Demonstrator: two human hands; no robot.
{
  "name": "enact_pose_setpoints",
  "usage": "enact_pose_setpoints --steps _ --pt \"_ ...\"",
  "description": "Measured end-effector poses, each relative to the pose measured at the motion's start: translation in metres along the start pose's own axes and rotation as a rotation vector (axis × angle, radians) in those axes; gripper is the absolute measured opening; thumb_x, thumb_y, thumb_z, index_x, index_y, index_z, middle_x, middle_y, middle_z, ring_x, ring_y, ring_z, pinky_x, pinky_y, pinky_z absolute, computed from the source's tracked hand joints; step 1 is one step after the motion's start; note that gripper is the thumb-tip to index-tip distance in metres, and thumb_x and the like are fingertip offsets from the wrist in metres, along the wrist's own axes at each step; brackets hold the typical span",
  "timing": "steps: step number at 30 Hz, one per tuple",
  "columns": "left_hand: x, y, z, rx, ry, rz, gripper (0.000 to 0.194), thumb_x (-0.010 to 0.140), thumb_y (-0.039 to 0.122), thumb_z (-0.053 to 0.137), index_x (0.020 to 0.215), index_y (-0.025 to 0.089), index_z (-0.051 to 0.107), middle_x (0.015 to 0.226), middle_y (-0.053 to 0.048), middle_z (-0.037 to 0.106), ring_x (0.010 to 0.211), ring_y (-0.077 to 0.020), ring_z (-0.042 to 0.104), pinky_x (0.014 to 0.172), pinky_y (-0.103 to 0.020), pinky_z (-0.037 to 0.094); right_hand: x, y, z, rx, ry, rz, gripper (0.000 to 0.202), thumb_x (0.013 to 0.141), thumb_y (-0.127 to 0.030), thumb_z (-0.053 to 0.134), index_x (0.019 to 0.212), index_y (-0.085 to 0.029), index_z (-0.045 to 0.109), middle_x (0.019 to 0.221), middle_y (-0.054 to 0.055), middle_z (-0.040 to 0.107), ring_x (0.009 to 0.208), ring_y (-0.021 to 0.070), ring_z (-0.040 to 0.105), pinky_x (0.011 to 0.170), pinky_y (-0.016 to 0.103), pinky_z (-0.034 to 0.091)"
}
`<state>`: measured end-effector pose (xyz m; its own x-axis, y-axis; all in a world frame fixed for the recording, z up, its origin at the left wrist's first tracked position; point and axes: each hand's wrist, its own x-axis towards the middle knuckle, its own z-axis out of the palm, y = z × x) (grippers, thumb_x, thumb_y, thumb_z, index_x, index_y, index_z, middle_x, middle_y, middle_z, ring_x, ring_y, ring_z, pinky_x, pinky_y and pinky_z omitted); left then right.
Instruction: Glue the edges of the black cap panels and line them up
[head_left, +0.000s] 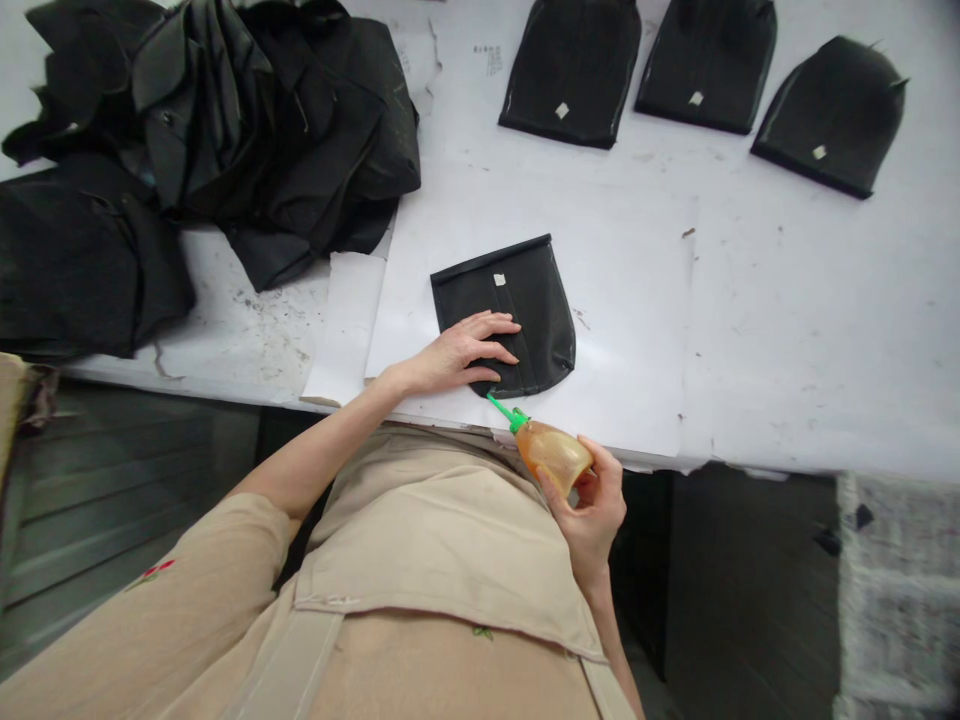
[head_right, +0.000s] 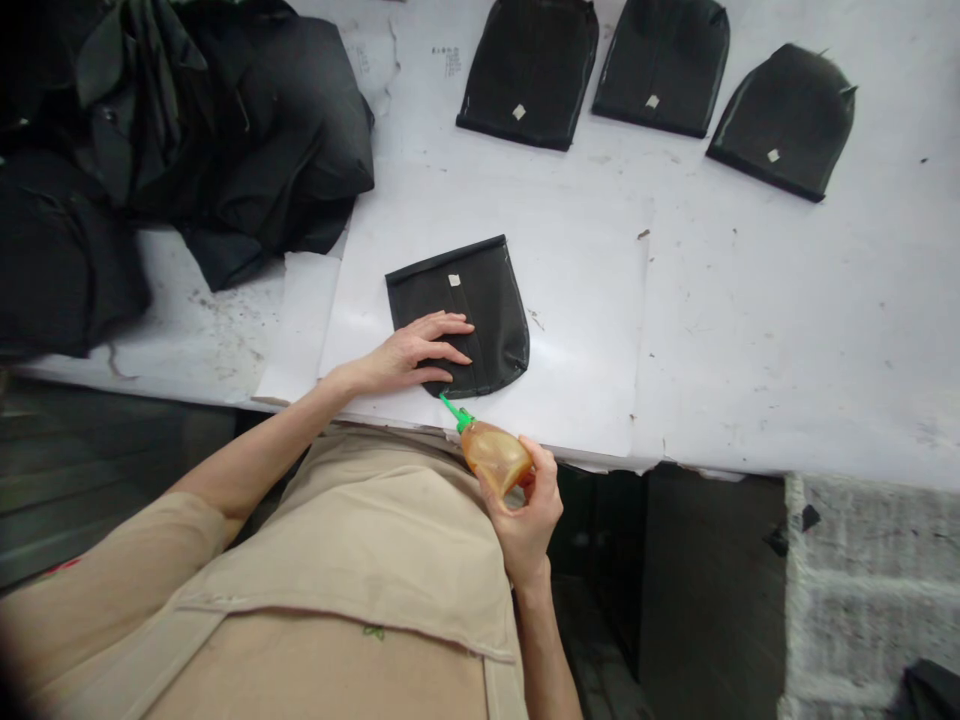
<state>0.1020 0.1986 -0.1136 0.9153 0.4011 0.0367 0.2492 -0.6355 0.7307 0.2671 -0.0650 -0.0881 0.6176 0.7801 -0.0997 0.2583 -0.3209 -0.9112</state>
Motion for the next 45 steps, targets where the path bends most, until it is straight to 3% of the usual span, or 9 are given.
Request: enact_pose_setpoints --steps 4,10,15,18,23,27,31,39,45 --pt "0.000 0.002 0.003 0.030 0.024 0.004 0.025 0.094 0.031 0.070 0.118 0.026 0.075 0.154 -0.012 0.055 0.149 -0.0300 0.046 0.127 -0.056 0.032 0.005 -0.006 -0.008 0.136 0.016 0.130 0.056 0.078 -0.039 0.086 0.125 -0.021 0.062 0.119 0.010 0.069 0.096 0.0241 0.071 0.069 0.031 0.063" --pt "0.003 0.017 0.013 0.145 0.079 -0.024 0.025 0.097 0.030 0.067 0.120 0.023 0.074 0.152 -0.014 0.056 0.147 -0.0306 0.047 0.120 -0.053 0.041 0.014 0.000 -0.023 0.491 0.062 0.347 0.038 0.087 -0.042 0.074 0.116 -0.019 0.062 0.101 0.007 0.071 0.057 0.0149 0.063 0.043 0.024 0.047" --pt "0.024 0.048 0.030 0.417 0.127 -0.163 0.028 0.094 0.032 0.070 0.119 0.021 0.074 0.145 -0.019 0.060 0.135 -0.0381 0.054 0.105 -0.056 0.048 0.028 0.018 -0.044 0.751 0.250 0.334 0.035 0.090 -0.053 0.066 0.115 -0.030 0.069 0.115 0.006 0.070 0.070 0.0158 0.061 0.050 0.025 0.047" --pt "0.042 0.062 0.040 0.529 0.126 -0.219 0.029 0.093 0.035 0.071 0.117 0.019 0.075 0.140 -0.022 0.061 0.125 -0.0406 0.057 0.093 -0.054 0.051 0.037 0.020 -0.061 0.793 0.232 0.260 0.043 0.091 -0.065 0.059 0.117 -0.033 0.069 0.107 0.005 0.069 0.062 0.0142 0.054 0.044 0.023 0.040" --pt "0.059 0.071 0.049 0.570 0.118 -0.274 0.033 0.095 0.040 0.067 0.119 0.017 0.072 0.138 -0.023 0.060 0.117 -0.0378 0.058 0.087 -0.049 0.050 0.032 0.001 -0.063 0.597 0.429 0.088 0.039 0.087 -0.048 0.072 0.117 -0.024 0.065 0.109 0.006 0.069 0.067 0.0160 0.065 0.049 0.025 0.049" --pt "0.055 0.071 0.046 0.537 0.056 -0.271 0.044 0.094 0.046 0.068 0.128 0.018 0.069 0.142 -0.021 0.057 0.122 -0.0361 0.056 0.092 -0.046 0.049 0.019 -0.008 -0.046 0.411 0.434 0.112 0.051 0.078 -0.034 0.084 0.121 -0.021 0.060 0.104 0.003 0.068 0.061 0.0153 0.068 0.047 0.025 0.054" --pt "0.050 0.068 0.042 0.504 0.010 -0.242 0.057 0.090 0.051 0.074 0.135 0.019 0.066 0.145 -0.020 0.055 0.126 -0.0358 0.055 0.096 -0.046 0.049 0.009 -0.005 -0.036 0.253 0.457 0.111 0.058 0.076 -0.036 0.088 0.124 -0.022 0.060 0.108 0.005 0.066 0.077 0.0199 0.071 0.052 0.027 0.060" --pt "0.052 0.068 0.050 0.544 0.024 -0.250 0.060 0.083 0.047 0.081 0.133 0.016 0.067 0.146 -0.024 0.054 0.125 -0.0392 0.055 0.095 -0.048 0.048 -0.005 0.013 -0.036 0.023 0.378 -0.006 0.060 0.078 -0.037 0.087 0.129 -0.022 0.059 0.121 0.010 0.065 0.095 0.0238 0.072 0.077 0.038 0.066" --pt "0.053 0.071 0.050 0.545 0.015 -0.263 0.059 0.084 0.047 0.080 0.132 0.015 0.067 0.146 -0.024 0.054 0.125 -0.0396 0.055 0.093 -0.048 0.049 -0.005 0.023 -0.032 -0.152 0.352 -0.099 0.062 0.080 -0.043 0.085 0.131 -0.020 0.058 0.122 0.013 0.063 0.103 0.0268 0.070 0.077 0.037 0.065"
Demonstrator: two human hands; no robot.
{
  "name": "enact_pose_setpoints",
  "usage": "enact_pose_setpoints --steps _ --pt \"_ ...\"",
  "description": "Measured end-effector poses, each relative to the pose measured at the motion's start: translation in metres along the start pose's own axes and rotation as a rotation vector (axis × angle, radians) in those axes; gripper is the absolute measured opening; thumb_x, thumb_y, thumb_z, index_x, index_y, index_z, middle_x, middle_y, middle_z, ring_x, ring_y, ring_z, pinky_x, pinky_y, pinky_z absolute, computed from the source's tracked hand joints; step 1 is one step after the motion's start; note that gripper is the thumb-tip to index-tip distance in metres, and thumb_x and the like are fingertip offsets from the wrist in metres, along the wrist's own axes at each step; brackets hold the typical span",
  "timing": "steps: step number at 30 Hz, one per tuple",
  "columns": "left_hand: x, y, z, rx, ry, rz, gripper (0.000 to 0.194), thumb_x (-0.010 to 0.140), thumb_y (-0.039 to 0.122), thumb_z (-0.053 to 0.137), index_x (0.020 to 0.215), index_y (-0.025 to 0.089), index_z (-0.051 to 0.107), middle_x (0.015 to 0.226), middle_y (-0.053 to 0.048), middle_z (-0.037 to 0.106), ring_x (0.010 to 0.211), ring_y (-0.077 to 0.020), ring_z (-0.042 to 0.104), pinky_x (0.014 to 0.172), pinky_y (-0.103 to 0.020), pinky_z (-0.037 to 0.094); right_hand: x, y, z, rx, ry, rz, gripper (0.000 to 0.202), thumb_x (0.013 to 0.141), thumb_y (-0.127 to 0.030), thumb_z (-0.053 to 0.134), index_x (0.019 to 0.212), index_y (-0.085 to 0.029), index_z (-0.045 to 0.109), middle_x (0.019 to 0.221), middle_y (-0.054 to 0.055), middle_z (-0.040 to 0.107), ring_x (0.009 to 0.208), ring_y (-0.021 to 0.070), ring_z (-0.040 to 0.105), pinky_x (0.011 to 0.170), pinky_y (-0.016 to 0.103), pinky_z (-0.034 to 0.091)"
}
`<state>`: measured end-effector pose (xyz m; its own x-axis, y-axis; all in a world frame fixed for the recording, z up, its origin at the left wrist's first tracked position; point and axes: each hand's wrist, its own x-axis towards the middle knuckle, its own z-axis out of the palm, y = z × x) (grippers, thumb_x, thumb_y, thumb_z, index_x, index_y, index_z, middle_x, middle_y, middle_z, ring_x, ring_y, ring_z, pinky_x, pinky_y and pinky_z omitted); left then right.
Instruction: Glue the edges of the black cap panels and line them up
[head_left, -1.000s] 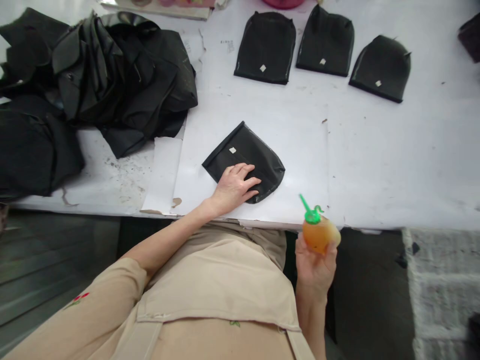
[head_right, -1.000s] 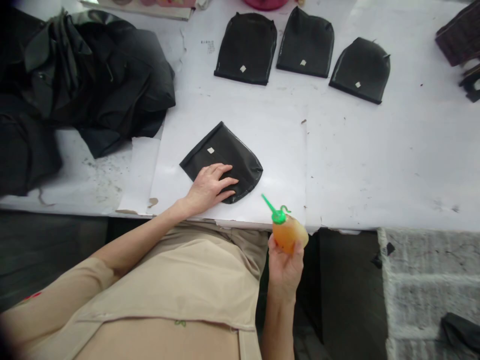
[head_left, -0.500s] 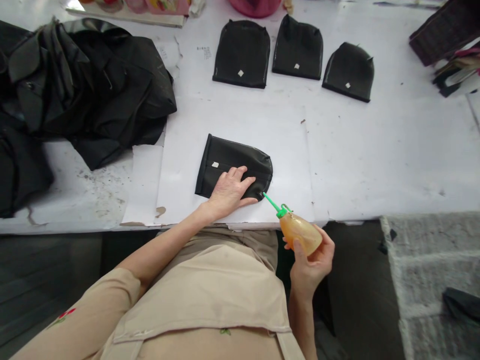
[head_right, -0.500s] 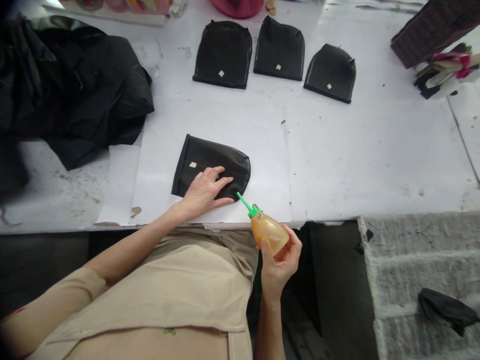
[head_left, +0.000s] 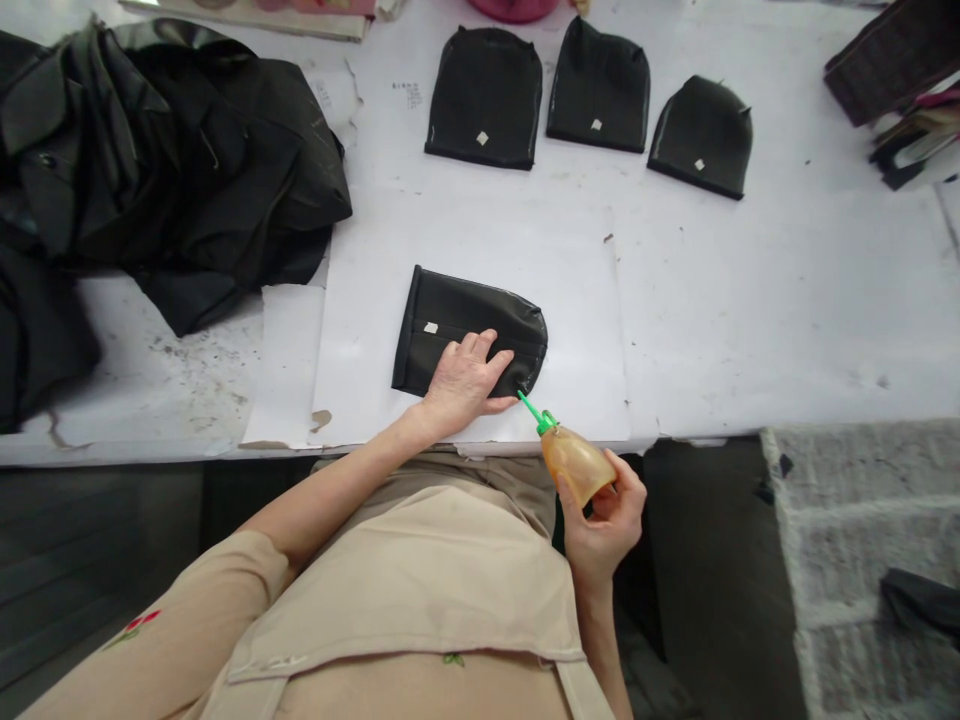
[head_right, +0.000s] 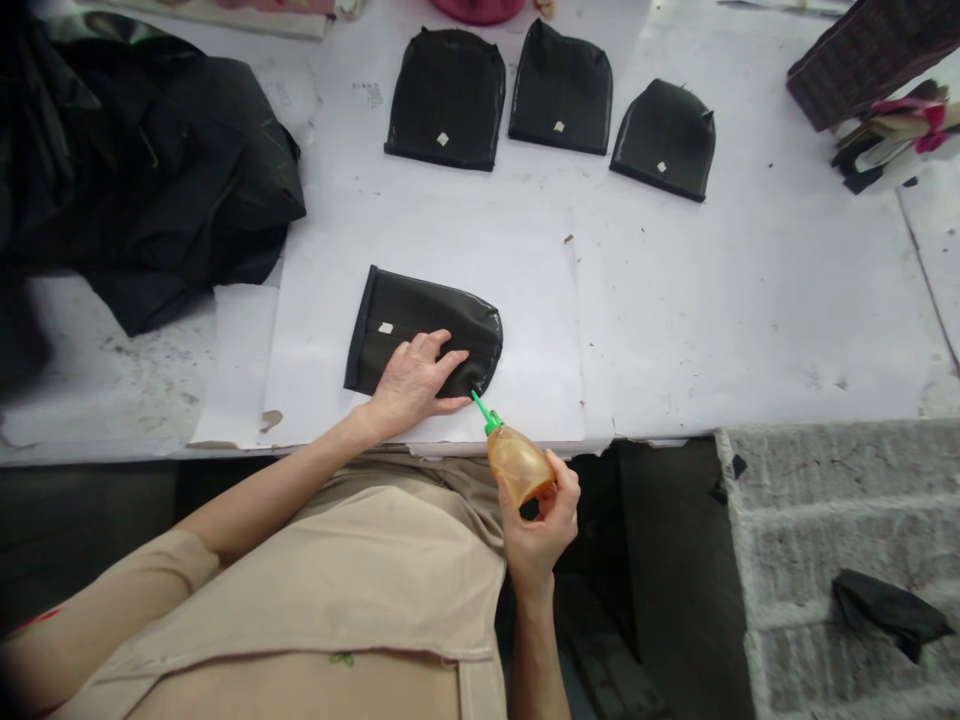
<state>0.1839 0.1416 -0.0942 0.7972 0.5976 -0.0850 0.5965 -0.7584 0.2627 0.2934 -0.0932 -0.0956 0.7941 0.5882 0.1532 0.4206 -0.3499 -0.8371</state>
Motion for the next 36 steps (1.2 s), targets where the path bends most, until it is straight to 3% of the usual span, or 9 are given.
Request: enact_pose_setpoints --steps 5,11,18,27,36 --pt "-0.002 0.000 -0.004 -0.001 -0.028 0.006 0.059 0.087 0.045 0.078 0.135 0.015 0.064 0.148 -0.024 0.052 0.126 -0.0388 0.055 0.095 -0.047 0.050 0.002 0.002 0.004 -0.096 0.006 -0.164 0.062 0.082 -0.036 0.085 0.135 -0.021 0.057 0.113 0.011 0.065 0.094 0.0243 0.071 0.069 0.033 0.064" --pt "-0.002 0.003 -0.007 0.007 -0.063 -0.001 0.060 0.090 0.044 0.075 0.140 0.014 0.062 0.148 -0.024 0.052 0.126 -0.0366 0.057 0.096 -0.045 0.052 0.004 0.000 -0.003 -0.186 0.013 -0.311 0.064 0.082 -0.028 0.084 0.138 -0.020 0.055 0.112 0.012 0.066 0.097 0.0270 0.071 0.072 0.038 0.064" --pt "-0.001 0.003 -0.007 0.006 -0.055 -0.007 0.059 0.089 0.044 0.076 0.139 0.015 0.062 0.147 -0.024 0.052 0.125 -0.0366 0.058 0.095 -0.045 0.054 0.003 -0.003 -0.005 -0.180 0.012 -0.237 0.061 0.084 -0.034 0.082 0.137 -0.019 0.055 0.112 0.013 0.064 0.094 0.0252 0.070 0.065 0.032 0.063" --pt "-0.001 -0.004 -0.010 -0.101 -0.042 0.021 0.059 0.087 0.039 0.080 0.137 0.012 0.064 0.146 -0.025 0.053 0.130 -0.0370 0.058 0.101 -0.046 0.055 -0.002 -0.004 -0.002 -0.100 -0.001 -0.157 0.060 0.082 -0.037 0.085 0.133 -0.020 0.057 0.112 0.011 0.065 0.094 0.0245 0.071 0.069 0.033 0.064" --pt "-0.004 -0.016 -0.012 -0.235 -0.032 0.047 0.043 0.089 0.031 0.077 0.128 0.016 0.066 0.144 -0.019 0.053 0.123 -0.0295 0.062 0.101 -0.042 0.056 -0.010 -0.005 0.003 0.008 -0.015 -0.102 0.062 0.079 -0.033 0.087 0.133 -0.021 0.059 0.117 0.011 0.065 0.099 0.0258 0.071 0.074 0.035 0.064"
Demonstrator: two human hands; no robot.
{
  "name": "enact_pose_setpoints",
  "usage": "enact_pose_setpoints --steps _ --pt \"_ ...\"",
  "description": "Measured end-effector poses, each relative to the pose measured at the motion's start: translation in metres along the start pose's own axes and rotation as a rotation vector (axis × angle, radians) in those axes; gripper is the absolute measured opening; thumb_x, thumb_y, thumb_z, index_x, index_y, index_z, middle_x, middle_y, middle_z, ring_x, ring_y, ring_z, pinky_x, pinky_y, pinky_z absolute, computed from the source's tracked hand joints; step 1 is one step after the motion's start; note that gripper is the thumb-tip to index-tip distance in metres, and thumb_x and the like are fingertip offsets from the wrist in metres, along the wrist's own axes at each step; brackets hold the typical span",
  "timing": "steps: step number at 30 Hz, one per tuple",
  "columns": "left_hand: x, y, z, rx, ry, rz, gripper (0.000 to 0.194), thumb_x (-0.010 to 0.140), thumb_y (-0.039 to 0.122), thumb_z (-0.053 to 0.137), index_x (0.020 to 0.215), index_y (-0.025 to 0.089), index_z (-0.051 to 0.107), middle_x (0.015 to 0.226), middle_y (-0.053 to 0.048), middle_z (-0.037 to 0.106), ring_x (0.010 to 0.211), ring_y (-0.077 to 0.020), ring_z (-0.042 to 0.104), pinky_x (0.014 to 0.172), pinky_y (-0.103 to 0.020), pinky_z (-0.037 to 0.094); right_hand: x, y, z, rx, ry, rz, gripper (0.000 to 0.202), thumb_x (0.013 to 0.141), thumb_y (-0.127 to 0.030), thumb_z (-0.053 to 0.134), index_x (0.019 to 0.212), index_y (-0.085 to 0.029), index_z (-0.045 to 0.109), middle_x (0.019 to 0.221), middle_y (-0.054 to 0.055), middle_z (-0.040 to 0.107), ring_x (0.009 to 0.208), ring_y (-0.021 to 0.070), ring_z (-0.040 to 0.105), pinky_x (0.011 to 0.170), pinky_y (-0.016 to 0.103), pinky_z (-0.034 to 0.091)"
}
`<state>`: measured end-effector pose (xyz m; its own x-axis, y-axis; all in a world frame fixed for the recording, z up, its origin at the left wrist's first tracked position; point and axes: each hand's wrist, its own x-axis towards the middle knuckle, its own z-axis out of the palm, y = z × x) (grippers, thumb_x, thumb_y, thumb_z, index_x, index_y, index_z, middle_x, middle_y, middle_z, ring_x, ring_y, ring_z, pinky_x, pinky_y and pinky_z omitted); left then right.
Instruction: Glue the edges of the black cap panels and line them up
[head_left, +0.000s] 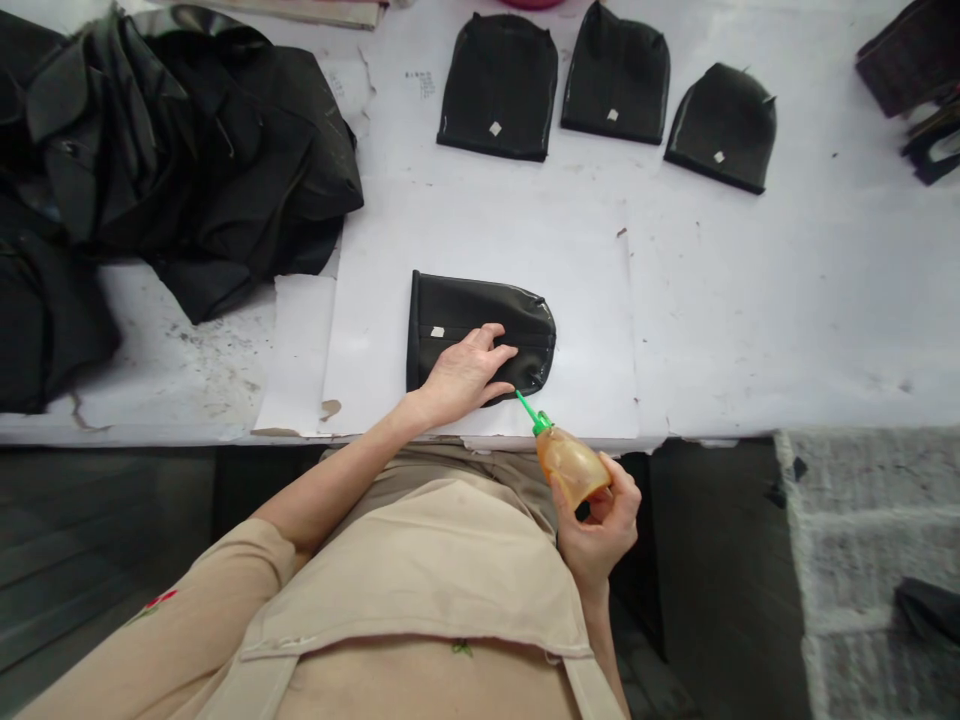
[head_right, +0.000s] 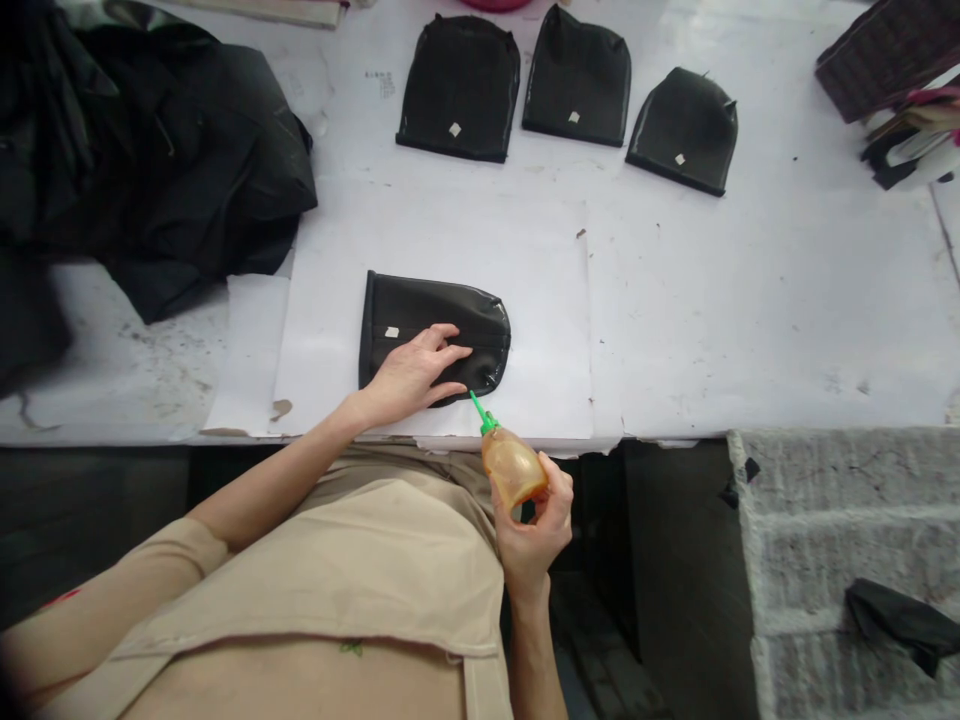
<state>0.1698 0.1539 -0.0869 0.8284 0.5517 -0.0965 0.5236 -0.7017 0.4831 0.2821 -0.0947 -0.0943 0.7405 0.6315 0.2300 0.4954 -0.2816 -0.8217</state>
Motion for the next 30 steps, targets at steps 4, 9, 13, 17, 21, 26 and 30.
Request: enact_pose_setpoints --steps 4,9,13,17,21,26,30 --pt "0.001 -0.001 0.000 0.000 -0.004 -0.011 0.039 0.089 0.029 0.076 0.126 0.017 0.067 0.143 -0.018 0.053 0.123 -0.0288 0.062 0.101 -0.041 0.056 -0.002 -0.006 0.004 0.030 -0.029 0.033 0.060 0.081 -0.036 0.085 0.132 -0.020 0.059 0.114 0.011 0.066 0.097 0.0245 0.071 0.073 0.034 0.064" --pt "0.000 -0.002 -0.001 -0.014 -0.002 -0.004 0.037 0.090 0.024 0.075 0.125 0.015 0.067 0.143 -0.018 0.054 0.125 -0.0288 0.061 0.101 -0.041 0.056 -0.002 -0.013 0.008 0.010 -0.029 0.078 0.059 0.081 -0.042 0.084 0.129 -0.019 0.059 0.112 0.010 0.067 0.091 0.0227 0.071 0.072 0.034 0.063" --pt "-0.001 -0.003 -0.002 -0.052 0.008 0.003 0.035 0.090 0.022 0.074 0.124 0.016 0.067 0.143 -0.018 0.055 0.124 -0.0285 0.062 0.102 -0.042 0.056 -0.004 -0.014 0.011 0.020 -0.044 0.083 0.058 0.080 -0.040 0.085 0.128 -0.019 0.060 0.114 0.011 0.067 0.094 0.0241 0.071 0.073 0.035 0.064" --pt "-0.004 -0.007 -0.002 -0.145 0.034 0.003 0.033 0.092 0.020 0.070 0.125 0.016 0.066 0.141 -0.017 0.055 0.122 -0.0263 0.065 0.104 -0.041 0.056 -0.008 -0.013 0.015 0.045 -0.098 0.089 0.060 0.080 -0.040 0.086 0.129 -0.018 0.060 0.116 0.012 0.066 0.098 0.0255 0.071 0.079 0.038 0.064" --pt "-0.011 -0.016 -0.008 -0.255 0.121 -0.026 0.028 0.097 0.020 0.061 0.124 0.019 0.067 0.134 -0.013 0.059 0.118 -0.0226 0.066 0.100 -0.037 0.057 -0.012 -0.010 0.019 0.065 -0.118 0.110 0.059 0.080 -0.039 0.085 0.130 -0.020 0.060 0.118 0.012 0.067 0.100 0.0269 0.071 0.082 0.040 0.063" --pt "-0.030 -0.028 -0.026 -0.151 0.264 -0.108 0.022 0.099 0.020 0.056 0.117 0.019 0.069 0.118 -0.010 0.064 0.112 -0.0224 0.065 0.099 -0.036 0.054 -0.011 -0.010 0.022 0.089 -0.127 0.115 0.062 0.079 -0.036 0.086 0.133 -0.020 0.059 0.122 0.012 0.065 0.100 0.0268 0.071 0.082 0.040 0.063" --pt "-0.047 -0.035 -0.033 0.010 0.314 -0.299 0.020 0.097 0.026 0.061 0.115 0.018 0.067 0.112 -0.010 0.066 0.108 -0.0251 0.064 0.096 -0.037 0.052 -0.009 -0.011 0.024 0.091 -0.156 0.086 0.061 0.079 -0.038 0.085 0.131 -0.020 0.059 0.119 0.012 0.066 0.101 0.0270 0.071 0.082 0.040 0.063"
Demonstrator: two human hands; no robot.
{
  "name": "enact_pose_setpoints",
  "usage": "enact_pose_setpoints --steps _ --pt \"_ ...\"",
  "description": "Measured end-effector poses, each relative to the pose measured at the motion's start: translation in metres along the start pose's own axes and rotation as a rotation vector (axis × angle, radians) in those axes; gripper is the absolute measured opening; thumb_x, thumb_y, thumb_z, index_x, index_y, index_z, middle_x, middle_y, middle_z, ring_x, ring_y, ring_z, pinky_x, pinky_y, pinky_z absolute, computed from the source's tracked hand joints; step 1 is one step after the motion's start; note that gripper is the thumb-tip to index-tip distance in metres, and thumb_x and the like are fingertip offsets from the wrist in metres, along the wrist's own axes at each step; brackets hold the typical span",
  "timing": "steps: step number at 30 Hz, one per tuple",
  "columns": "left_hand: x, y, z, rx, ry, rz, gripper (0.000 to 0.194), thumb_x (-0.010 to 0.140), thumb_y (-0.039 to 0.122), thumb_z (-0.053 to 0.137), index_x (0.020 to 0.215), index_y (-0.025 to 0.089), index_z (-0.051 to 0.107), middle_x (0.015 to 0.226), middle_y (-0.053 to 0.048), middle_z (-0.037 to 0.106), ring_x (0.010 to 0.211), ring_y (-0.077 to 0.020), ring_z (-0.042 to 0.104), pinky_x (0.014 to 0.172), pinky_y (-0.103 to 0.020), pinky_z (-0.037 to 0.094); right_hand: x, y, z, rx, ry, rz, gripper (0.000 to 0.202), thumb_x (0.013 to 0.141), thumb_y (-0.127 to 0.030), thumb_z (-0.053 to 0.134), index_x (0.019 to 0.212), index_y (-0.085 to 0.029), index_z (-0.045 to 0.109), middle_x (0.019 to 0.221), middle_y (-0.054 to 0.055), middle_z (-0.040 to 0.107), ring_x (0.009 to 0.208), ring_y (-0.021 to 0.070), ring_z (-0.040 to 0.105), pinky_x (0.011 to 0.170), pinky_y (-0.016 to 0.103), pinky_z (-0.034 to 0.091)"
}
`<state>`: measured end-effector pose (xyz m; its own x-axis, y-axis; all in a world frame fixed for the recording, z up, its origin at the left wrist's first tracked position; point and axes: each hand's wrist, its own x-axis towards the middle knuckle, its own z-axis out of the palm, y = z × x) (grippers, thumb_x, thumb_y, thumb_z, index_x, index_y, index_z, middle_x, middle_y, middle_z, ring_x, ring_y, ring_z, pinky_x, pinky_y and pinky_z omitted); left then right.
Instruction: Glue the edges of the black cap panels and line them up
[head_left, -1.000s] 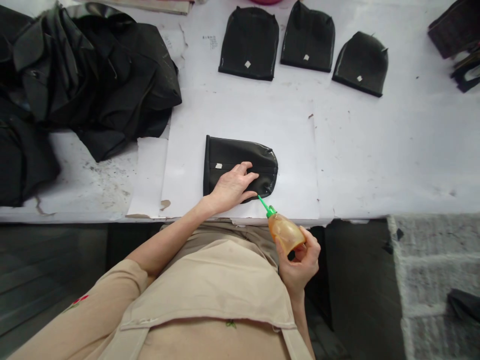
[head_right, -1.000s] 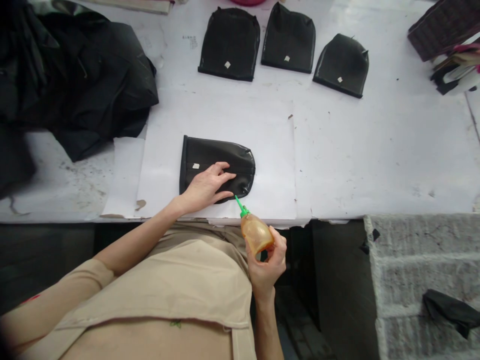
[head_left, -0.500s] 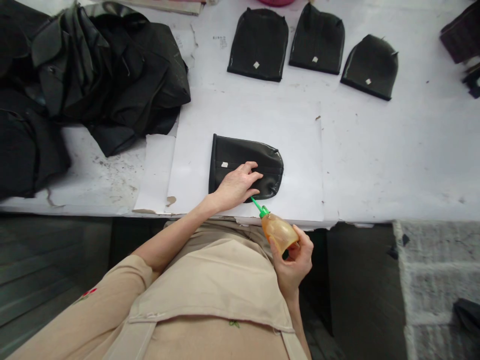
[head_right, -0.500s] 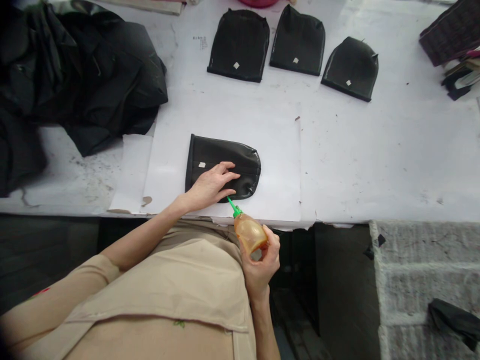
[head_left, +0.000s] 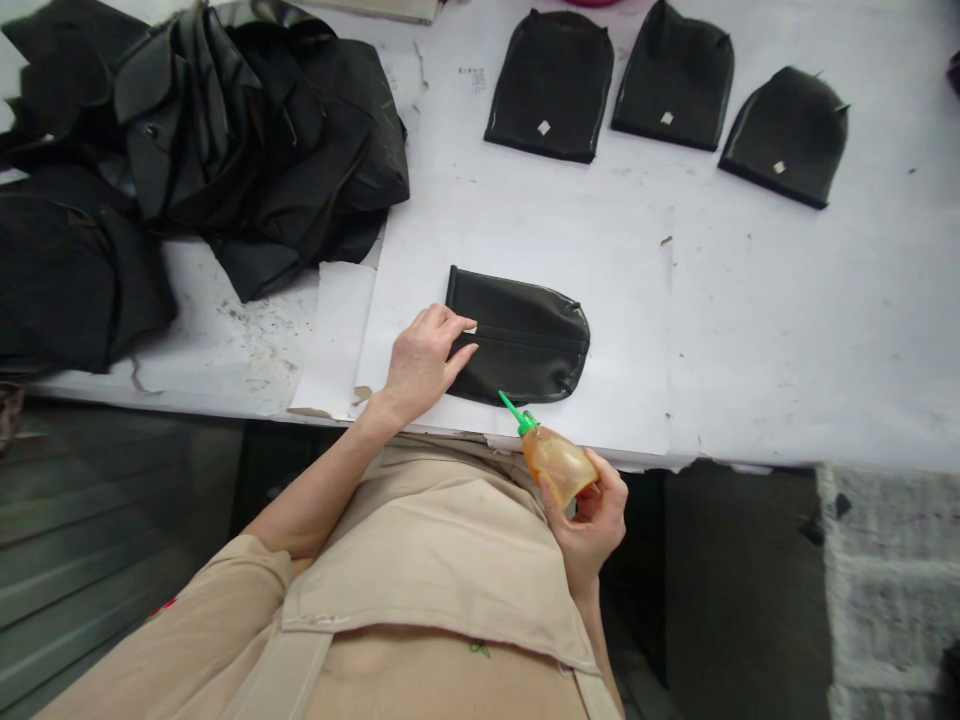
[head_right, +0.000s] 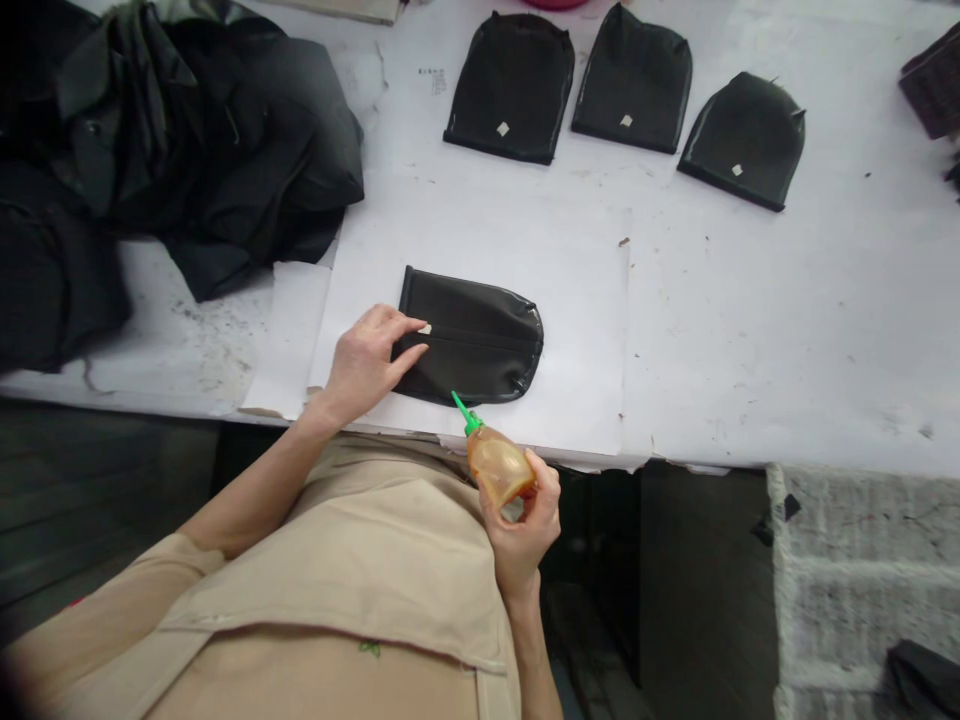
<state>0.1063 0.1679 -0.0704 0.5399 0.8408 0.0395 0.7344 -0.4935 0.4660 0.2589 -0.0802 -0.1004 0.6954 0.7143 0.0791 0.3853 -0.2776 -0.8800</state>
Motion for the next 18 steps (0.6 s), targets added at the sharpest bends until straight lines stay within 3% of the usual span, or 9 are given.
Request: enact_pose_setpoints --steps 4,6,9,18 --pt "-0.006 -0.011 0.001 0.075 -0.049 -0.227 0.029 0.092 0.032 0.069 0.116 0.018 0.061 0.103 -0.007 0.069 0.091 -0.0233 0.067 0.082 -0.033 0.052 0.002 0.000 0.003 -0.025 -0.014 -0.011 0.063 0.079 -0.041 0.085 0.131 -0.019 0.059 0.118 0.012 0.066 0.099 0.0269 0.071 0.080 0.039 0.064" --pt "-0.007 -0.015 0.002 0.055 -0.089 -0.284 0.022 0.093 0.034 0.068 0.108 0.019 0.061 0.091 -0.004 0.070 0.081 -0.0214 0.067 0.075 -0.031 0.050 0.003 -0.001 0.006 -0.021 -0.023 -0.029 0.063 0.078 -0.040 0.086 0.131 -0.020 0.059 0.117 0.011 0.066 0.098 0.0266 0.071 0.078 0.039 0.064" --pt "-0.006 -0.020 0.003 0.023 -0.104 -0.288 0.009 0.095 0.030 0.061 0.093 0.021 0.062 0.081 -0.003 0.071 0.076 -0.0212 0.067 0.072 -0.031 0.048 0.004 -0.004 0.010 0.002 -0.046 -0.068 0.062 0.078 -0.036 0.086 0.132 -0.021 0.059 0.116 0.011 0.066 0.097 0.0258 0.071 0.076 0.036 0.063" --pt "-0.003 -0.024 -0.001 -0.034 -0.150 -0.342 0.022 0.088 0.039 0.075 0.086 0.021 0.062 0.078 -0.002 0.072 0.069 -0.0192 0.066 0.065 -0.029 0.044 0.008 0.005 0.023 -0.040 -0.123 -0.125 0.065 0.078 -0.039 0.085 0.134 -0.021 0.058 0.118 0.011 0.068 0.092 0.0248 0.072 0.065 0.031 0.062"
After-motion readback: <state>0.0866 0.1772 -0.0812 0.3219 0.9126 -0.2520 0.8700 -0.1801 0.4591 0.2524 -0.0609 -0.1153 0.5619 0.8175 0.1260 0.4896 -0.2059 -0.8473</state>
